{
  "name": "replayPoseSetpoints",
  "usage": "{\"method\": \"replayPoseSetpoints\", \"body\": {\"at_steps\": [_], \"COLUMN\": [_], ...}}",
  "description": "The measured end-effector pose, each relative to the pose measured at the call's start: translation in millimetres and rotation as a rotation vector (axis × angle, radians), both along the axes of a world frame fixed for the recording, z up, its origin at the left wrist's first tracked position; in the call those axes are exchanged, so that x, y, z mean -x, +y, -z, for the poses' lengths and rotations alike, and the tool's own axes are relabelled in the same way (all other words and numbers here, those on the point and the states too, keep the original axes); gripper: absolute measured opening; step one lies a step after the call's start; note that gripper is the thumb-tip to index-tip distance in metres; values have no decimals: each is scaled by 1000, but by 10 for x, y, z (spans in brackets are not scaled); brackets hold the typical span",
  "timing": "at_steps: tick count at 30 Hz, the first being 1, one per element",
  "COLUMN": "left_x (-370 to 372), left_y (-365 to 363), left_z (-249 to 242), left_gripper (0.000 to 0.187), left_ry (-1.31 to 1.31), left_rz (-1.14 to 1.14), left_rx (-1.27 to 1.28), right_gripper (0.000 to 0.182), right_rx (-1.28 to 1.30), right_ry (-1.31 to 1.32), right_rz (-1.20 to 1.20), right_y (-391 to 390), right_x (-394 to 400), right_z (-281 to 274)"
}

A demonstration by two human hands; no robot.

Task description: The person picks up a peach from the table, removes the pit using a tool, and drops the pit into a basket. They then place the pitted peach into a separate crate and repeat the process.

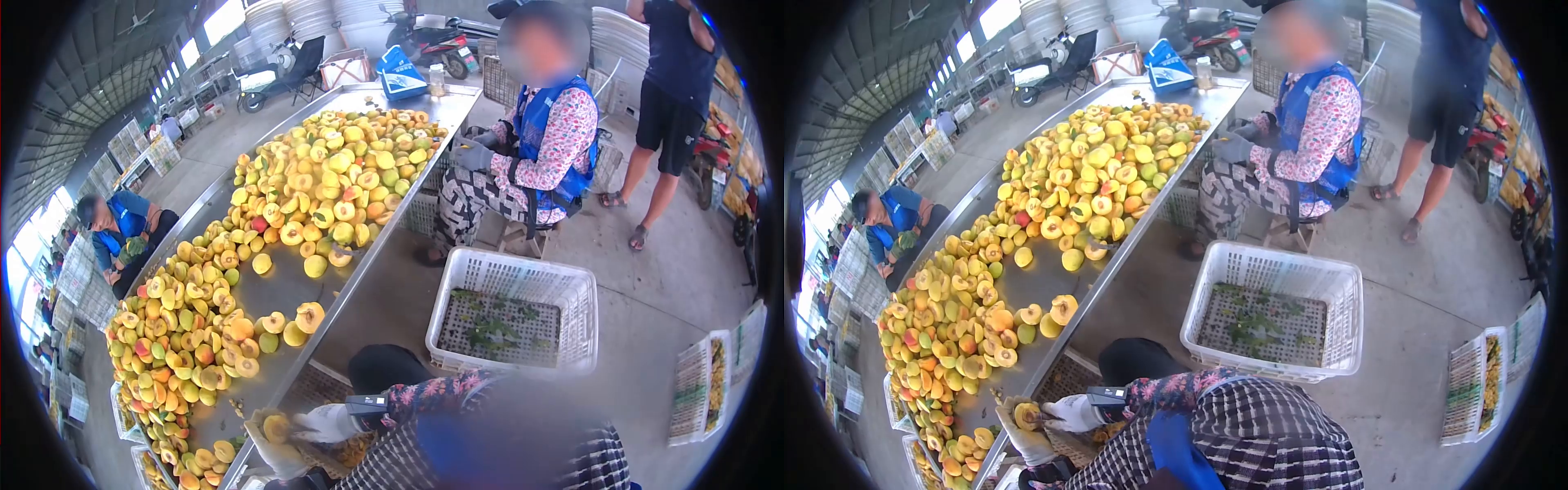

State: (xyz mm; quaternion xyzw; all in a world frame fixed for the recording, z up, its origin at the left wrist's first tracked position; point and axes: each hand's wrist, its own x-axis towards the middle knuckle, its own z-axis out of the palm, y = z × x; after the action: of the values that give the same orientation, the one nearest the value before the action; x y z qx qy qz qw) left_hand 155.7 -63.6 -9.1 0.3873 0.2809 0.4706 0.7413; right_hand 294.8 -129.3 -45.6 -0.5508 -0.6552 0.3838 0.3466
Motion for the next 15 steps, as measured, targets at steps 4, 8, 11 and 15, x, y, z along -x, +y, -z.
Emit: {"method": "replayPoseSetpoints", "body": {"at_steps": [4,8,11,15], "left_x": [-1,8,35,-13], "left_y": [-15,-25,-13,-74], "left_z": [75,82,109,90], "left_gripper": [42,42,42,41], "left_ry": [21,-8,4,42], "left_rz": [-83,-104,-107,-120], "left_rx": [38,73,107,121], "right_gripper": [37,36,36,40], "right_rx": [33,44,22,-13], "right_ry": [1,-6,15,-24], "right_rz": [6,18,22,19], "right_y": [-14,-93,-68,-137], "right_x": [38,40,84,-1], "right_z": [-10,-94,26,-75]}}
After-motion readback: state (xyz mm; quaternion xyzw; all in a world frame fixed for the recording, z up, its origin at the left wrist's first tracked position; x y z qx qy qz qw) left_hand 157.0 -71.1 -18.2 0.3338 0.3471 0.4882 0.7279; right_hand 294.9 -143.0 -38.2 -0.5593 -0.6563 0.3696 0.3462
